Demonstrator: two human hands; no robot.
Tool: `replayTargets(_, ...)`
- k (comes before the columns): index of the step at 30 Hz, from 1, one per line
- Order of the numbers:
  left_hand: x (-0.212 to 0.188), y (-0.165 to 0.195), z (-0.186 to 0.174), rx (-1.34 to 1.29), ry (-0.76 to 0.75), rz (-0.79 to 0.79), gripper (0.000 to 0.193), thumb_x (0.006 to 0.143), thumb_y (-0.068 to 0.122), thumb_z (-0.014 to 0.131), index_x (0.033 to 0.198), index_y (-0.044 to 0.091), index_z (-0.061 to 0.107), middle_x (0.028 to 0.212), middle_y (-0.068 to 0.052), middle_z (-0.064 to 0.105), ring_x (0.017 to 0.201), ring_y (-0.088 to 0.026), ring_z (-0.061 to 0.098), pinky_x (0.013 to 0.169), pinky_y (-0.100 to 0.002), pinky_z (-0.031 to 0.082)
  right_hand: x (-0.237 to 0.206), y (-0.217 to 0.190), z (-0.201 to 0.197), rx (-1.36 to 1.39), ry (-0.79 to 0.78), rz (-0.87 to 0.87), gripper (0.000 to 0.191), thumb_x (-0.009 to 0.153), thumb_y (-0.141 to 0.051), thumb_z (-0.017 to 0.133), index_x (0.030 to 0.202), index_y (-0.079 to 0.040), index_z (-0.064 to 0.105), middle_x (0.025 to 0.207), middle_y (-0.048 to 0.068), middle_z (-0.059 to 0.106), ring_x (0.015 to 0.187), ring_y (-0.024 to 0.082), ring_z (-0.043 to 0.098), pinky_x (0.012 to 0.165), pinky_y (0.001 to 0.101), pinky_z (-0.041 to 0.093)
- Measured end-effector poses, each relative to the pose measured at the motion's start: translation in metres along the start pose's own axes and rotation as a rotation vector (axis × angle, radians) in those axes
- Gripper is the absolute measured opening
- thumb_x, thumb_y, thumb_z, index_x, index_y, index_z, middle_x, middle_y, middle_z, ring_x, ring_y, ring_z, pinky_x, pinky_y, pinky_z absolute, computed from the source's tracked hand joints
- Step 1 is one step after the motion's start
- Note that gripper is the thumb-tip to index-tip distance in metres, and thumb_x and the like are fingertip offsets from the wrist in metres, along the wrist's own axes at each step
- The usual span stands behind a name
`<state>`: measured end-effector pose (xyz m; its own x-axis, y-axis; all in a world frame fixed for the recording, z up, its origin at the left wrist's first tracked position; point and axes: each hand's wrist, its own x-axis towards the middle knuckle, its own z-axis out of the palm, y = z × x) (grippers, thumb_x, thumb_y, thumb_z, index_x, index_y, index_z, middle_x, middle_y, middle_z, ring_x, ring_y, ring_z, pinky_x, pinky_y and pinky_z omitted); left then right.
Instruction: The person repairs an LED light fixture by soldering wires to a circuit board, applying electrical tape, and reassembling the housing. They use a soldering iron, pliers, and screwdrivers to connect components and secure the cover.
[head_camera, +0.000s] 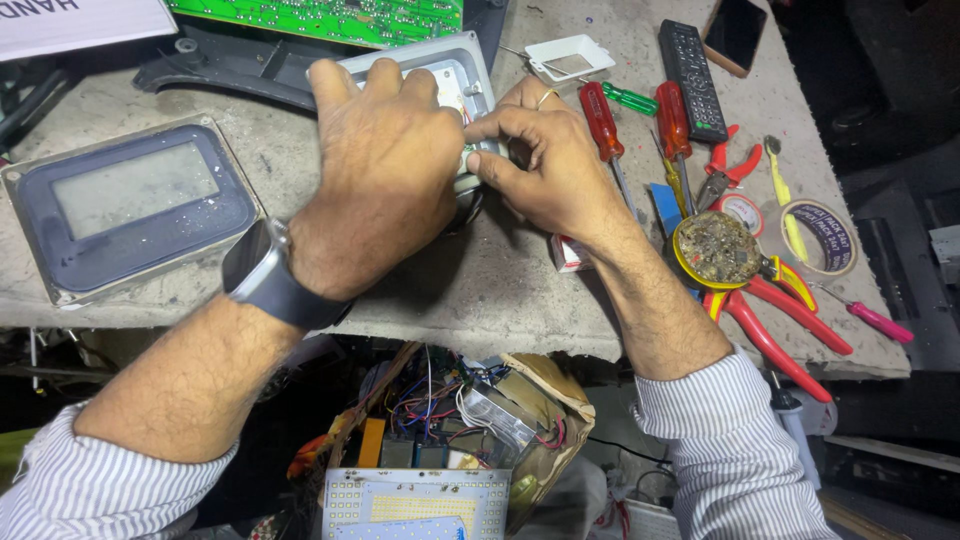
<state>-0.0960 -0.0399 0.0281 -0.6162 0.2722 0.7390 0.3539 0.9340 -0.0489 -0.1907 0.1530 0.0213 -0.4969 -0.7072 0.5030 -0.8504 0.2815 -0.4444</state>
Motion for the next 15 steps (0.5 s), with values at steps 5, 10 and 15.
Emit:
replayTargets(5, 0.002, 0.005, 0.019, 0.019, -0.053, -0.119, 0.013, 0.068, 0.023, 0.078, 0.074, 0.012, 0.076, 0.087, -0.015, 0.069, 0.088, -0.032, 0.060, 0.076, -0.052, 0.032, -0.005, 0.005, 0.002, -0.076, 0.018, -0.024, 0.032, 0.088, -0.009, 0.081, 0.118, -0.002, 0.073, 0.095, 0.007, 0.058, 0.088, 0.018, 0.055, 0.075, 0.0312, 0.046)
replayTargets(10, -0.006, 0.032, 0.016, 0.138, 0.096, -0.243, 0.015, 0.078, 0.023, 0.070, 0.084, 0.011, 0.077, 0.087, -0.010, 0.070, 0.092, -0.028, 0.062, 0.078, -0.048, 0.039, -0.005, -0.002, 0.006, -0.057, 0.031, -0.066, 0.024, 0.088, 0.001, 0.071, 0.112, 0.002, 0.071, 0.099, 0.009, 0.059, 0.088, 0.019, 0.057, 0.074, 0.0305, 0.046)
replayTargets(15, 0.001, 0.037, 0.002, 0.133, 0.014, -0.385, 0.017, 0.070, 0.023, 0.070, 0.081, 0.012, 0.077, 0.084, -0.007, 0.072, 0.088, -0.026, 0.066, 0.077, -0.045, 0.044, -0.003, -0.005, 0.012, -0.070, 0.035, -0.027, 0.017, 0.091, -0.003, 0.076, 0.106, 0.002, 0.070, 0.090, 0.006, 0.054, 0.084, 0.015, 0.050, 0.071, 0.0293, 0.042)
